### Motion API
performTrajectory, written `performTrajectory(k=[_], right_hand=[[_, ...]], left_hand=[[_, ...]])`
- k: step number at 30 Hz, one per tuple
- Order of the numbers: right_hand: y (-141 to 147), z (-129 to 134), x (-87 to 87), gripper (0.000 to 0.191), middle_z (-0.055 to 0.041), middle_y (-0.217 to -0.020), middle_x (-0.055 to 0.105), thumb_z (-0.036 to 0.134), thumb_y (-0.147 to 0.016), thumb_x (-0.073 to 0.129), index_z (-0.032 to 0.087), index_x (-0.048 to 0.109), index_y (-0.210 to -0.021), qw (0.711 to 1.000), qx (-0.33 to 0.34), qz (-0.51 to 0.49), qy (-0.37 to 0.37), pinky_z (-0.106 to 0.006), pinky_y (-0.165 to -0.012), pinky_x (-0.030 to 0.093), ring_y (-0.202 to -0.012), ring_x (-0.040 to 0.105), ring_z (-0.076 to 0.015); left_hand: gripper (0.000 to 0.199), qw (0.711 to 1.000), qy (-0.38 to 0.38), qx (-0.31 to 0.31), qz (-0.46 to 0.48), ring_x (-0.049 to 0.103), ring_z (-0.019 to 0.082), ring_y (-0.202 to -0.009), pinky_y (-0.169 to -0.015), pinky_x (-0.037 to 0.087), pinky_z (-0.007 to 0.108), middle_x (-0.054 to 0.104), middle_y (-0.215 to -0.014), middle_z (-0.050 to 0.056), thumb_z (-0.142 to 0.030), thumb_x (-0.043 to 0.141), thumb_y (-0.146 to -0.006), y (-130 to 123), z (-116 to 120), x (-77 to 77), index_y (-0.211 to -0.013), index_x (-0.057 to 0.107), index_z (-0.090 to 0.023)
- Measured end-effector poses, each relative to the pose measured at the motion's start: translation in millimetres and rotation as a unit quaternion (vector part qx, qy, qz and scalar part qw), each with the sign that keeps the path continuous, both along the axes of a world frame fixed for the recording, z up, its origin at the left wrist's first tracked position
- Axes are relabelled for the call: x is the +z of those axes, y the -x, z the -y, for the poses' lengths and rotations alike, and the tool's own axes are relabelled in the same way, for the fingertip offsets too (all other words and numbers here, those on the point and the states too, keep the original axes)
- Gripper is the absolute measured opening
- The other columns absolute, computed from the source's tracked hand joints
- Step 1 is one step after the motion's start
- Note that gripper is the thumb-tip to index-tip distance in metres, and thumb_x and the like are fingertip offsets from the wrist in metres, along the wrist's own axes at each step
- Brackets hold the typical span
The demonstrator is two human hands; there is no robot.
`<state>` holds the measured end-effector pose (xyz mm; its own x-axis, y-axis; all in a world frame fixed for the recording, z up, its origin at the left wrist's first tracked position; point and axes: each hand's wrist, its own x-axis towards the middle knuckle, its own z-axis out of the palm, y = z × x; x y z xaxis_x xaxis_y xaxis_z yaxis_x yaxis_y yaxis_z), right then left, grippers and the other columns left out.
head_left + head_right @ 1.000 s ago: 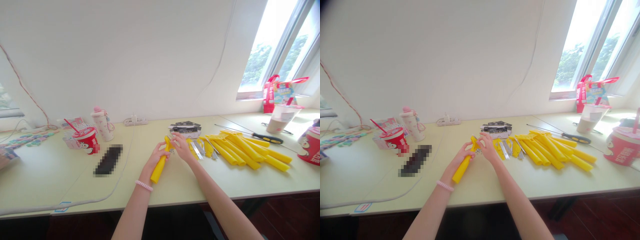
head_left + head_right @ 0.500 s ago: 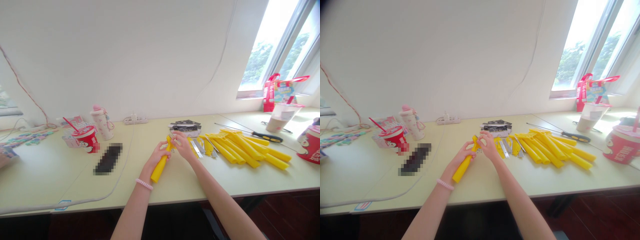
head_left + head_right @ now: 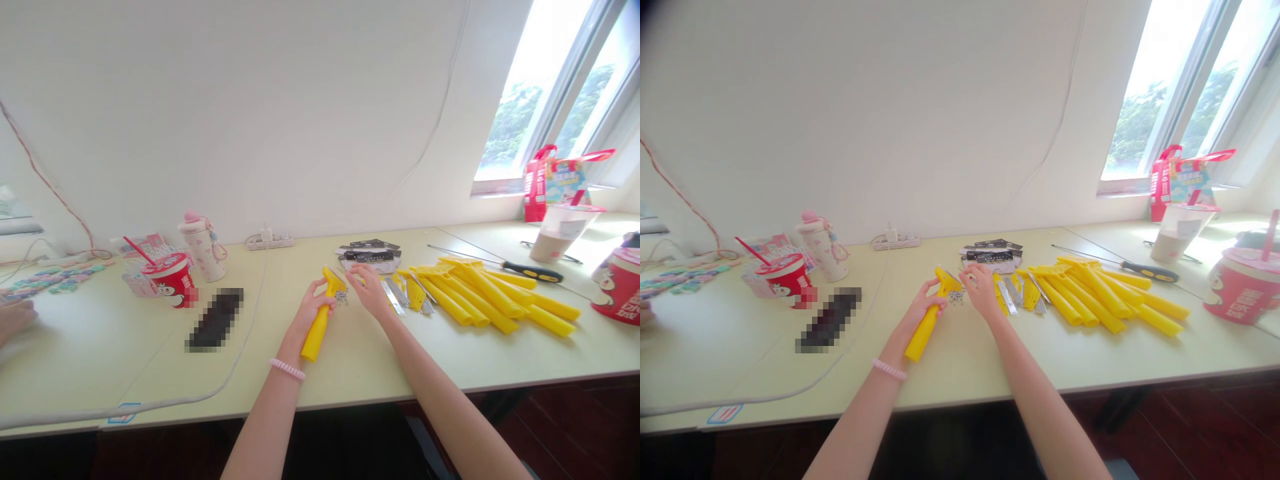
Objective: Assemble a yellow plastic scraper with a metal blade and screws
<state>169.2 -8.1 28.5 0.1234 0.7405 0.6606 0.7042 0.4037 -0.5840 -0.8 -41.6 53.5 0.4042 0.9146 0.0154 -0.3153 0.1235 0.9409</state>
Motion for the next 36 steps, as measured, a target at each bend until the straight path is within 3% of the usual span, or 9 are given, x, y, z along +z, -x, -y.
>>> performTrajectory(k=[3, 6, 14, 20, 24, 27, 29, 31, 36], right_hand=[[-13.8, -6.1, -12.3, 0.023, -0.0098, -0.098, 0.054, 0.037, -0.077, 0.048, 0.019, 0.062, -0.08, 0.99, -0.126, 0.062, 0.016, -0.041, -0.088, 0.031, -0.099, 0.042, -0.0243], [-23.3, -9.7, -22.9, 0.023, -0.0121, -0.103, 0.052, 0.036, -0.075, 0.049, 0.018, 0.064, -0.078, 0.973, -0.185, 0.124, 0.059, -0.045, -0.086, 0.03, -0.103, 0.038, -0.0283], [-16.5, -13.5, -24.1, 0.018, -0.0138, -0.112, 0.049, 0.028, -0.075, 0.05, 0.017, 0.064, -0.078, 0.962, -0.184, 0.174, 0.103, -0.044, -0.085, 0.028, -0.109, 0.034, -0.0298], [-11.4, -7.9, -10.2, 0.023, -0.0124, -0.112, 0.052, 0.027, -0.081, 0.041, 0.016, 0.06, -0.077, 0.973, -0.2, 0.116, 0.005, -0.043, -0.087, 0.03, -0.107, 0.039, -0.0273], [-13.9, -0.3, 0.6, 0.025, -0.0097, -0.09, 0.061, 0.034, -0.083, 0.038, 0.016, 0.055, -0.087, 0.981, -0.17, -0.07, -0.055, -0.037, -0.077, 0.04, -0.086, 0.054, -0.0216], [-18.4, 3.0, 4.8, 0.027, -0.0054, -0.073, 0.062, 0.04, -0.08, 0.041, 0.017, 0.053, -0.088, 0.959, -0.096, -0.266, -0.031, -0.032, -0.063, 0.046, -0.063, 0.058, -0.0168], [-20.7, 4.4, 6.8, 0.029, -0.0045, -0.071, 0.062, 0.042, -0.078, 0.044, 0.017, 0.053, -0.088, 0.943, -0.048, -0.327, -0.027, -0.03, -0.059, 0.047, -0.06, 0.058, -0.0157], [-20.7, 6.6, 9.5, 0.029, -0.0035, -0.071, 0.06, 0.043, -0.077, 0.045, 0.018, 0.054, -0.09, 0.945, -0.032, -0.323, -0.042, -0.029, -0.057, 0.047, -0.061, 0.057, -0.015], [-10.2, 16.3, 17.1, 0.023, -0.0026, -0.075, 0.059, 0.038, -0.081, 0.044, 0.019, 0.054, -0.089, 0.975, -0.019, -0.205, -0.081, -0.027, -0.064, 0.046, -0.068, 0.057, -0.0139]], left_hand=[[0.057, 0.999, 0.001, 0.044, 0.008, 0.044, 0.005, -0.046, -0.046, 0.032, 0.018, 0.05, -0.061, -0.004, -0.013, 0.056, -0.063, 0.2, 1.6, 3.9, -0.117, 0.038, -0.02], [0.06, 0.997, 0.006, 0.07, -0.007, 0.044, 0.006, -0.046, -0.045, 0.031, 0.018, 0.049, -0.059, -0.004, -0.016, 0.059, -0.062, 1.3, 1.9, 4.7, -0.119, 0.039, -0.02], [0.064, 0.996, 0.006, 0.088, -0.015, 0.046, 0.008, -0.049, -0.049, 0.035, 0.02, 0.049, -0.057, -0.003, -0.018, 0.06, -0.063, 2.7, 0.2, 2.6, -0.122, 0.038, -0.021], [0.063, 0.996, 0.01, 0.09, -0.013, 0.046, 0.008, -0.049, -0.049, 0.035, 0.02, 0.049, -0.058, -0.003, -0.017, 0.058, -0.064, 3.2, -0.4, 2.0, -0.123, 0.036, -0.021], [0.064, 0.996, 0.012, 0.091, -0.011, 0.046, 0.008, -0.049, -0.048, 0.034, 0.019, 0.048, -0.057, -0.003, -0.018, 0.058, -0.064, 3.5, -1.1, 1.3, -0.123, 0.034, -0.021], [0.065, 0.995, 0.015, 0.094, -0.013, 0.046, 0.008, -0.049, -0.047, 0.033, 0.019, 0.048, -0.057, -0.003, -0.02, 0.06, -0.063, 3.8, -2.1, 0.4, -0.123, 0.035, -0.021], [0.066, 0.995, 0.016, 0.095, -0.013, 0.046, 0.008, -0.049, -0.047, 0.034, 0.019, 0.048, -0.056, -0.004, -0.02, 0.061, -0.062, 3.9, -2.7, -0.1, -0.123, 0.035, -0.021], [0.067, 0.995, 0.018, 0.096, -0.013, 0.046, 0.008, -0.049, -0.048, 0.034, 0.019, 0.048, -0.056, -0.004, -0.019, 0.06, -0.062, 4.1, -2.9, -0.4, -0.123, 0.034, -0.021], [0.065, 0.996, 0.018, 0.092, -0.013, 0.045, 0.008, -0.049, -0.048, 0.033, 0.019, 0.049, -0.057, -0.003, -0.018, 0.058, -0.064, 4.5, -1.9, 0.0, -0.125, 0.032, -0.021]])
